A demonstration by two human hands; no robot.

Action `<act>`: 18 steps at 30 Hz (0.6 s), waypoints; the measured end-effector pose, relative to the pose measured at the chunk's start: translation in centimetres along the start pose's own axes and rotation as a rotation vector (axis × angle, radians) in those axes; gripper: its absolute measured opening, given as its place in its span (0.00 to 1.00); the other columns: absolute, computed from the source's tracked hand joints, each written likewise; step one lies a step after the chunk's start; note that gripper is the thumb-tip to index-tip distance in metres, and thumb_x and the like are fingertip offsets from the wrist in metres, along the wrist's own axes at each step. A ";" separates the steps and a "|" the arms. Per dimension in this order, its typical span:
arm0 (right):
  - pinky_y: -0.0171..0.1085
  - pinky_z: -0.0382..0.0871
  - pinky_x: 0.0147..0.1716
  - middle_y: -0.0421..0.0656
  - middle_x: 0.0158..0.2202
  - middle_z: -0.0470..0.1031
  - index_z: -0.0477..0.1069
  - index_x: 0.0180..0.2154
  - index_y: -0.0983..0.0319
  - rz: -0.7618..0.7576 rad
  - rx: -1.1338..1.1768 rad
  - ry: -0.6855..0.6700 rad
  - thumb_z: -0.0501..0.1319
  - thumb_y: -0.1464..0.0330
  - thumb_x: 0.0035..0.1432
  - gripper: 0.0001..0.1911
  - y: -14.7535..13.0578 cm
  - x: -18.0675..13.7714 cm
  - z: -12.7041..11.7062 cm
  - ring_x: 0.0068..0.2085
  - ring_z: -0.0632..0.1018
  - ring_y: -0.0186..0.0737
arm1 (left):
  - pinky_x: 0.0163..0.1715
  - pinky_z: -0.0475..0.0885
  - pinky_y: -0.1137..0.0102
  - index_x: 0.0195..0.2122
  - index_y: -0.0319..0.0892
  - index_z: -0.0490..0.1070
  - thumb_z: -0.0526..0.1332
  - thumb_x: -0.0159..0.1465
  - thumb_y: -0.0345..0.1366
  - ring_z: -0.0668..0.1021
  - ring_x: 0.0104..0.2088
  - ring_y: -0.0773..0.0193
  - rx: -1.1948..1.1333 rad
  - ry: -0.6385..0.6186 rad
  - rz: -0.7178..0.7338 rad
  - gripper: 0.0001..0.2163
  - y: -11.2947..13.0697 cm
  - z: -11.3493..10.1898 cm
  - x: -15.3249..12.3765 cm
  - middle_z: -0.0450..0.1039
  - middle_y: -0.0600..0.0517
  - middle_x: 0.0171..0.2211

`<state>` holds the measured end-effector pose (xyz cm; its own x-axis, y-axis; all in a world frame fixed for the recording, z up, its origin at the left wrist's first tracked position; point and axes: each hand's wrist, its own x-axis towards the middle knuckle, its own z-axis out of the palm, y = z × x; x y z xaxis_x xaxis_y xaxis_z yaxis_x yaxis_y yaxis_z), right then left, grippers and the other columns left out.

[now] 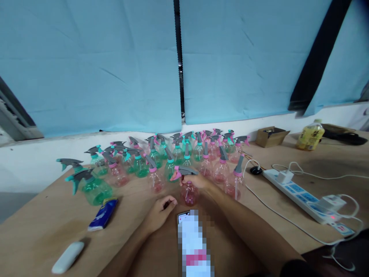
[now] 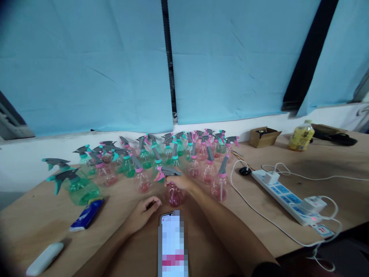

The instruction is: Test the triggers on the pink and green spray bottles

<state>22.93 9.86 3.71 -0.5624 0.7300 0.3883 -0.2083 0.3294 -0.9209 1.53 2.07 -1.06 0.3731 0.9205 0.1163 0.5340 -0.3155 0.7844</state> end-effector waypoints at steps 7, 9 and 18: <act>0.33 0.60 0.28 0.39 0.24 0.73 0.76 0.27 0.62 0.008 0.013 0.018 0.56 0.72 0.43 0.10 0.3 -0.1 0.1 0.28 0.72 0.35 | 0.36 0.66 0.72 0.35 0.43 0.74 0.54 0.68 0.45 0.74 0.35 0.62 0.019 0.001 0.008 0.14 0.0 0.0 0.0 0.75 0.54 0.32; 0.33 0.59 0.27 0.39 0.24 0.73 0.77 0.29 0.62 0.003 -0.003 0.018 0.56 0.72 0.43 0.12 0.4 -0.1 0.1 0.27 0.72 0.34 | 0.36 0.66 0.72 0.34 0.43 0.73 0.54 0.68 0.45 0.74 0.35 0.61 0.027 -0.004 0.005 0.14 0.1 0.0 0.0 0.75 0.54 0.32; 0.33 0.59 0.27 0.39 0.24 0.73 0.78 0.31 0.61 0.022 -0.004 0.045 0.57 0.70 0.42 0.13 0.2 -0.1 0.3 0.26 0.70 0.34 | 0.38 0.67 0.71 0.35 0.43 0.73 0.53 0.69 0.46 0.75 0.36 0.61 0.028 -0.010 0.014 0.15 0.3 -0.1 0.0 0.76 0.53 0.34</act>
<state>22.70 9.62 3.49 -0.5305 0.7630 0.3694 -0.1928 0.3158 -0.9290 1.63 1.95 -0.73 0.3882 0.9136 0.1210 0.5493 -0.3348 0.7656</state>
